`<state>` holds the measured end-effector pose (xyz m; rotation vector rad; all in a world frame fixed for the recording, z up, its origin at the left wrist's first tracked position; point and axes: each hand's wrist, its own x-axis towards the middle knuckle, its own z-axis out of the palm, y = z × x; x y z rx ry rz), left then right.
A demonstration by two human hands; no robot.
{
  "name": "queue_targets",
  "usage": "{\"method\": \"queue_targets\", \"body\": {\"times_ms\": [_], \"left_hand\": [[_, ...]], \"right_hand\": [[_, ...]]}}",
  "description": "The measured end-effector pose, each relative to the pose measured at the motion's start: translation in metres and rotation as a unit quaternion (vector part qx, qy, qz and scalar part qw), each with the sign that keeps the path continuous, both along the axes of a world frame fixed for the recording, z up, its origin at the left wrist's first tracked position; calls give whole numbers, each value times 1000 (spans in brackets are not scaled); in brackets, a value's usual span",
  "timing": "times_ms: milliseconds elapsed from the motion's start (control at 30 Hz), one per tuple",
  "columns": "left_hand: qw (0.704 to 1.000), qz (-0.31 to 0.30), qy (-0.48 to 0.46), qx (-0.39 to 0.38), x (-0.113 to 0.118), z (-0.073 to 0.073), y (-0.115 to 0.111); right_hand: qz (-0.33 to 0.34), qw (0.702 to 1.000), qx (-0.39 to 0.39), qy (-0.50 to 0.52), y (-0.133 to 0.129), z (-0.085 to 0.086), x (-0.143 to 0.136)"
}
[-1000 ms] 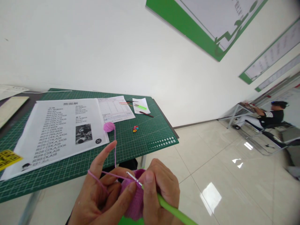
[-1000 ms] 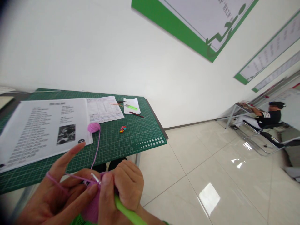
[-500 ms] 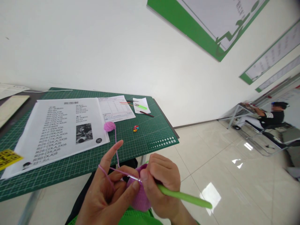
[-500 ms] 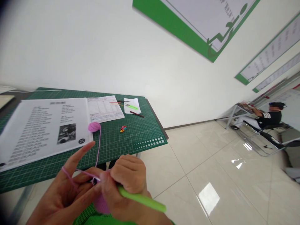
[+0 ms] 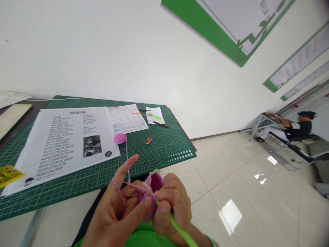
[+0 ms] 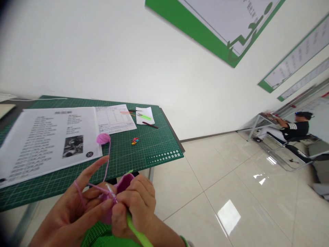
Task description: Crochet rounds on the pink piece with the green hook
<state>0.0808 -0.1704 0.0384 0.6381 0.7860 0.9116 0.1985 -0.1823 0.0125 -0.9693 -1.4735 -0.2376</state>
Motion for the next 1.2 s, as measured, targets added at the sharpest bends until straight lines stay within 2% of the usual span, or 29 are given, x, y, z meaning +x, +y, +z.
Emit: {"method": "queue_targets", "body": {"times_ms": [167,367,633,867,1200], "left_hand": [[996,-73,-41,-18,-12,-9,8],[986,-112,-110,-54,-20,-15,9],[983,-127,-113,-64,-21,-12,6],[983,-139,-102,-57,-22,-11,7],[983,-158,-67,-67,-22,-10,11]], "right_hand": [[74,996,-11,54,-3,11,-3],[92,993,-64,37,-12,24,0],[110,989,-96,-1,-18,30,12],[116,985,-120,39,-23,34,14],[168,966,-174,87,-24,43,25]]}}
